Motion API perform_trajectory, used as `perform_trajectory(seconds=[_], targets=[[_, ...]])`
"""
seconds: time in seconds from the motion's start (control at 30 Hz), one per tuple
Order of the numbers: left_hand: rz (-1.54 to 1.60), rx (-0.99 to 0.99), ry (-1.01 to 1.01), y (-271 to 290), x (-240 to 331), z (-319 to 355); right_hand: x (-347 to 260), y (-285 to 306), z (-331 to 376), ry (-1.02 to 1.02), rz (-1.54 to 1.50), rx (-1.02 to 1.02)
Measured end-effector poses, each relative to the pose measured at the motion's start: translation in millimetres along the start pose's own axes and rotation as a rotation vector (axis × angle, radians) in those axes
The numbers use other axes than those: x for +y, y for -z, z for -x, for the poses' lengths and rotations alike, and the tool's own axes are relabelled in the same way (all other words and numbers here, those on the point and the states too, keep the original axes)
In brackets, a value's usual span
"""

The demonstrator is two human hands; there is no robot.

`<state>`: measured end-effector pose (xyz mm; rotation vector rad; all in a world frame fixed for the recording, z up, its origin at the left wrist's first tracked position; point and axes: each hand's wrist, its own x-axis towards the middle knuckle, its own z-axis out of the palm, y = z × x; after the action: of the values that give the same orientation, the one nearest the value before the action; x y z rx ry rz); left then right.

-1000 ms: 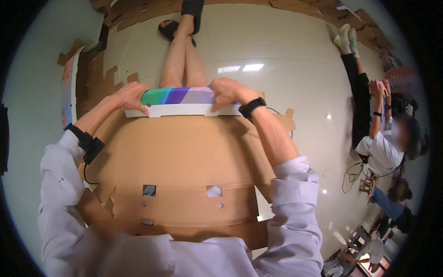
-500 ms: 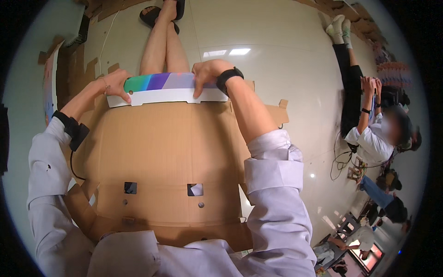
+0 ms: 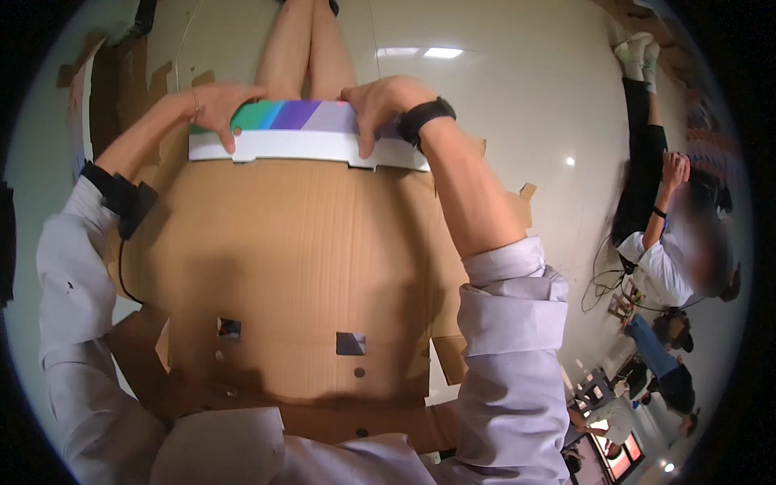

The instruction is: Assemble cardboard fruit boxes by folding and slotting panels.

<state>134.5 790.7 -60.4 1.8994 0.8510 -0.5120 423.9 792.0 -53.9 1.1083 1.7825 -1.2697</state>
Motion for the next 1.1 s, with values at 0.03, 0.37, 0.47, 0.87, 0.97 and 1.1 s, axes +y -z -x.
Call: perform_trajectory(seconds=[0.03,0.37,0.47,0.87,0.97,1.1], targets=[[-0.012,0.005,-0.002,0.0,4.5,-0.2,2.5,-2.4,2.4,0.016,-0.027,0.015],[-0.527,0.408,-0.019,-26.8,34.7,25.2,1.9,-64.5,28.9,0.227,0.32,0.713],[-0.578,0.492,-0.023,-41.9,43.8,29.3,-1.0,-82.6,35.6,0.162,0.395,0.841],[-0.381,0.768,0.135,-93.2,63.4,76.8,-33.6,-117.7,55.2,0.333,0.384,1.171],[-0.347,0.729,0.181,-99.9,61.0,79.3,-40.0,-114.4,61.7,0.32,0.423,1.11],[-0.343,0.74,0.109,-105.2,60.1,89.3,-43.7,-92.3,80.3,0.443,0.421,0.953]])
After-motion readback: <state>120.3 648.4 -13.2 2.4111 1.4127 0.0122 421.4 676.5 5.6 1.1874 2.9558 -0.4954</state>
